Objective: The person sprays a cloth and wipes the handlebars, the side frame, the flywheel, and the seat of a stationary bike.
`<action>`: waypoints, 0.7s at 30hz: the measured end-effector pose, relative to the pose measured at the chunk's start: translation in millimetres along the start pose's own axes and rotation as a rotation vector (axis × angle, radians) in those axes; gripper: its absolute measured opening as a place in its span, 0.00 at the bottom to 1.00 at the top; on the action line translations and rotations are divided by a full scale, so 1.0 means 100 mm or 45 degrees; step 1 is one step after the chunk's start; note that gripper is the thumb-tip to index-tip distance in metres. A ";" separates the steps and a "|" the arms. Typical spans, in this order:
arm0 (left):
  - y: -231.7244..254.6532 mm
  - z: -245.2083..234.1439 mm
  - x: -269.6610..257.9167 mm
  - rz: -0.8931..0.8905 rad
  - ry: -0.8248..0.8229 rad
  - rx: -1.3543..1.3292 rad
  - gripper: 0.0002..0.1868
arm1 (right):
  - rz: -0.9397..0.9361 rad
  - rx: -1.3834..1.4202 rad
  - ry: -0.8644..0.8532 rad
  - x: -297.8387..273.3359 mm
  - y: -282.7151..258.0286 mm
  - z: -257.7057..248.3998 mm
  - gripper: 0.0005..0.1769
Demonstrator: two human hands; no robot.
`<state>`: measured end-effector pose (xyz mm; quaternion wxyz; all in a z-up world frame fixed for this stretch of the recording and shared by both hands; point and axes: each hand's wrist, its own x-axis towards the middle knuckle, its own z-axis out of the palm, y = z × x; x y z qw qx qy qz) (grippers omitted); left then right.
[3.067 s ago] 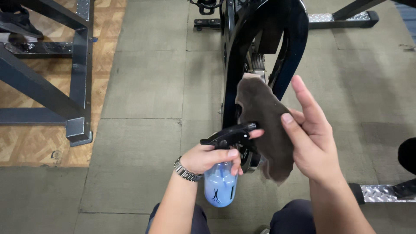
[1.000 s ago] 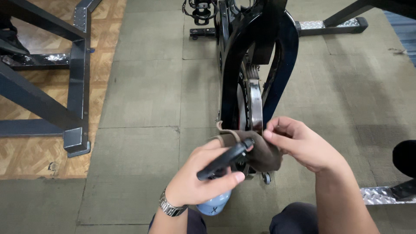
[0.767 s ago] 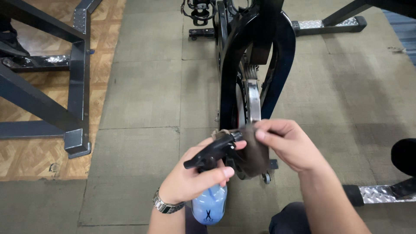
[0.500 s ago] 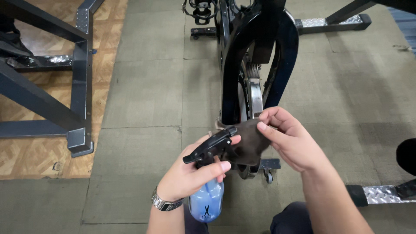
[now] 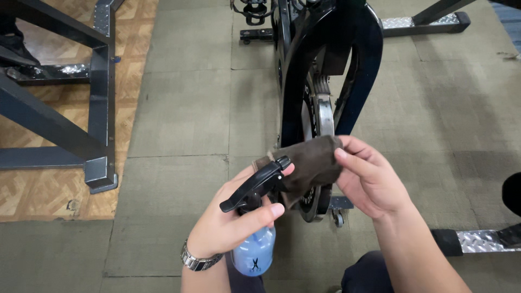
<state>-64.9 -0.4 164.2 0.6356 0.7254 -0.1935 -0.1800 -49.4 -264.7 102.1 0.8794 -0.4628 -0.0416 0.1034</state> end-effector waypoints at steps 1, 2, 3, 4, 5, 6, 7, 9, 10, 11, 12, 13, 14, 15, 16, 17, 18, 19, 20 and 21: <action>-0.01 -0.01 0.01 -0.067 0.007 -0.026 0.30 | -0.067 0.006 0.018 0.00 -0.03 0.04 0.09; -0.03 -0.01 0.01 -0.069 0.008 -0.029 0.30 | -0.065 0.005 0.018 -0.02 -0.02 0.06 0.09; -0.06 -0.02 0.02 0.024 0.008 -0.011 0.28 | -0.127 -0.053 0.127 -0.03 -0.02 0.08 0.17; -0.08 -0.02 0.02 0.116 0.009 0.009 0.27 | -0.188 -0.110 0.235 -0.05 0.00 0.11 0.28; -0.10 -0.03 0.02 0.113 0.011 0.008 0.27 | -0.185 -0.109 0.235 -0.05 -0.01 0.11 0.28; -0.12 -0.05 0.03 0.172 0.014 0.054 0.27 | -0.310 -0.224 0.067 -0.04 -0.02 0.12 0.23; -0.14 -0.06 0.04 0.231 0.017 0.099 0.27 | -0.435 -0.338 -0.101 -0.03 -0.03 0.12 0.18; -0.14 -0.06 0.05 0.188 0.015 0.005 0.28 | -0.425 -0.335 0.109 -0.04 0.07 0.06 0.16; -0.14 -0.06 0.05 0.145 0.015 -0.090 0.28 | -0.412 -0.330 0.318 -0.05 0.13 0.02 0.14; -0.16 -0.06 0.05 0.145 0.017 -0.091 0.28 | -0.410 -0.331 0.317 -0.05 0.11 0.05 0.14; -0.17 -0.07 0.05 0.231 0.008 -0.005 0.26 | -0.386 -0.348 0.326 -0.04 0.10 0.07 0.19; -0.19 -0.07 0.06 0.318 0.000 0.081 0.23 | -0.361 -0.365 0.336 -0.03 0.09 0.10 0.25; -0.19 -0.08 0.05 0.317 0.001 0.081 0.23 | -0.361 -0.365 0.335 -0.04 0.09 0.09 0.25; -0.19 -0.09 0.05 0.289 0.010 0.028 0.24 | -0.400 -0.364 0.288 -0.04 0.10 0.08 0.27; -0.19 -0.10 0.05 0.259 0.019 -0.027 0.26 | -0.438 -0.363 0.242 -0.05 0.10 0.08 0.28; -0.20 -0.10 0.06 0.258 0.019 -0.028 0.26 | -0.437 -0.363 0.243 -0.06 0.08 0.08 0.28; -0.21 -0.10 0.06 0.236 0.043 -0.011 0.25 | -0.454 -0.391 0.234 -0.07 0.07 0.09 0.28; -0.21 -0.10 0.06 0.214 0.066 0.005 0.24 | -0.472 -0.419 0.226 -0.08 0.06 0.10 0.28; -0.23 -0.11 0.06 0.213 0.070 0.003 0.24 | -0.469 -0.420 0.223 -0.10 0.01 0.13 0.28; -0.25 -0.12 0.06 0.227 0.084 0.060 0.24 | -0.434 -0.591 0.181 -0.11 -0.03 0.15 0.25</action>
